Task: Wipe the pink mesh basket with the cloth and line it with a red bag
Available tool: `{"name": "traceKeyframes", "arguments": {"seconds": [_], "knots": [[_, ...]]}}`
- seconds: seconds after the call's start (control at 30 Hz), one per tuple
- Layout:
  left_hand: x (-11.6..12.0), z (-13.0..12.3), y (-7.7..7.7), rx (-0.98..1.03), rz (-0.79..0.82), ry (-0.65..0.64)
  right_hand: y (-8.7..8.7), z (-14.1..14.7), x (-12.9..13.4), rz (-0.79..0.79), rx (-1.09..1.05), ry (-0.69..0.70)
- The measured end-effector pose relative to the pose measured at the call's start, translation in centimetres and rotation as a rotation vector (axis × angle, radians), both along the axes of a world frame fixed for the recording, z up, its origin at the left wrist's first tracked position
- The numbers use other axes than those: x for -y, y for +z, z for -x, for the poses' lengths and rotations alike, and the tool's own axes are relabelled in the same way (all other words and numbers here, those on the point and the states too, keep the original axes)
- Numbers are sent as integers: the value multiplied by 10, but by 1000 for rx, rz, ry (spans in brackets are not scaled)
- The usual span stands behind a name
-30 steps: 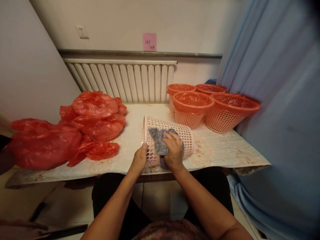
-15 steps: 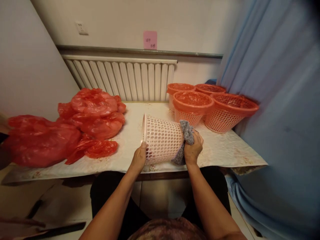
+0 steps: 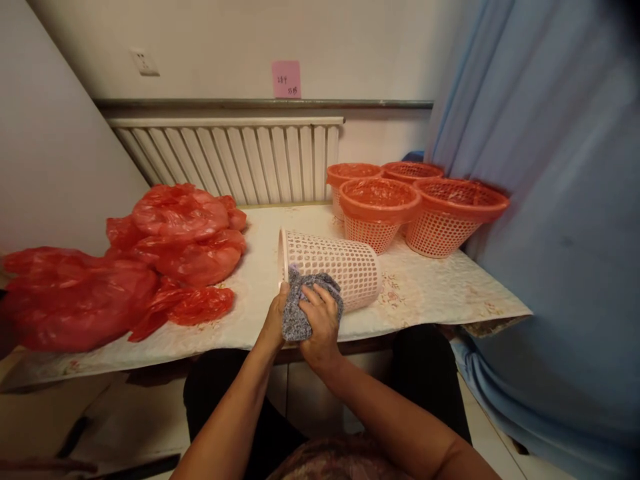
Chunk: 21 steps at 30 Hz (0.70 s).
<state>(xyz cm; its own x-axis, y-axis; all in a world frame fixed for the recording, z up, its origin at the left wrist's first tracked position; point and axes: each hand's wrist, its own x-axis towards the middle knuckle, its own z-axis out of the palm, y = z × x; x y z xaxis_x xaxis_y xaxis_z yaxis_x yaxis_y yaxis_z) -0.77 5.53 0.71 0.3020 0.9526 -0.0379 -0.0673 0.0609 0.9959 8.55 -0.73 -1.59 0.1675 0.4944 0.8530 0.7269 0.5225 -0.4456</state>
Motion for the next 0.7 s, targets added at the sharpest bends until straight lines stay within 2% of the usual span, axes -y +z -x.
{"name": "traceKeyframes", "arguments": {"seconds": [0.1, 0.23, 0.37, 0.5, 0.7], "knots": [[0, 6, -11, -53, -36, 20, -7, -3, 4, 0, 17, 3], [3, 16, -32, -135, -102, 58, -9, -7, 7, 42, 45, 15], [6, 25, -45, -173, -187, 17, -7, -7, 10, 72, 70, 16], [11, 30, -42, -210, -220, 10, -1, -7, 13, 81, 89, 9], [24, 24, -20, -234, -279, 57, 18, -13, 15, 41, 127, -11]]}}
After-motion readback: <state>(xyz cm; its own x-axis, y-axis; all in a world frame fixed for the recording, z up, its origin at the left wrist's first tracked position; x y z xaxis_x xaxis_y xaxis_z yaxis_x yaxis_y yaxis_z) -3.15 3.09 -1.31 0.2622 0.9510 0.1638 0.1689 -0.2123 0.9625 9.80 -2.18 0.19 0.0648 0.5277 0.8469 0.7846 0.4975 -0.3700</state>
